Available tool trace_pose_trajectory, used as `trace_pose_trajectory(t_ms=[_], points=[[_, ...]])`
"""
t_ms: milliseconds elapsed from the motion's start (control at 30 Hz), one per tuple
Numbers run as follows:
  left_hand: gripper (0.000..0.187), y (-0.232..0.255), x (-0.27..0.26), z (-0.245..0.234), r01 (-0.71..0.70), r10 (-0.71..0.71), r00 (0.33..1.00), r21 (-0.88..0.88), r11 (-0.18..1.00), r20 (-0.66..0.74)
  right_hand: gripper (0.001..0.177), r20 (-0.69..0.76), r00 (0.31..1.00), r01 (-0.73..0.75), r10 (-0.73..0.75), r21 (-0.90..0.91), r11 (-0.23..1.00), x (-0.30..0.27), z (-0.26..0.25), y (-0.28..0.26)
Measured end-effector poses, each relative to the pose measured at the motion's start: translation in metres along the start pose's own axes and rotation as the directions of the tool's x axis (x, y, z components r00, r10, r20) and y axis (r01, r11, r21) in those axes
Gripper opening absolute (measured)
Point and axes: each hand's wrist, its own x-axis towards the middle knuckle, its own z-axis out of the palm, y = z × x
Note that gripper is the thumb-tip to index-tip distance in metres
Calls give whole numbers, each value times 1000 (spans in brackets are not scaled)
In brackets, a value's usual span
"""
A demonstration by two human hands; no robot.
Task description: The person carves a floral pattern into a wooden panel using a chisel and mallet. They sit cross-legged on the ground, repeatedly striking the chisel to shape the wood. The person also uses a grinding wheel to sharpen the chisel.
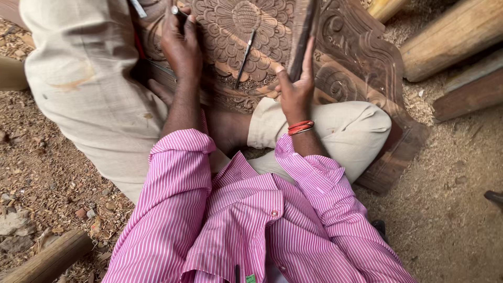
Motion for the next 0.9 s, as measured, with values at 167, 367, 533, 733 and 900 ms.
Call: trace_pose_trajectory(t_ms=[167, 367, 533, 733, 900], points=[[13, -4, 2, 1, -48, 47, 999, 16, 999, 16, 90, 59, 996, 60, -60, -1, 998, -4, 3, 3], [11, 6, -1, -3, -41, 41, 999, -7, 999, 25, 89, 109, 989, 104, -97, -66, 992, -5, 6, 2], [10, 9, 1, -3, -83, 83, 996, 30, 996, 18, 87, 142, 979, 171, -149, -164, 971, -7, 9, 5], [8, 10, -1, 0, -120, 119, 993, 97, 988, 18, 83, 180, 945, 315, -274, -270, 910, -9, 14, -14], [10, 7, -2, 5, -198, 193, 980, 253, 947, 42, 86, 160, 807, 580, -568, -395, 713, -12, 18, -48]])
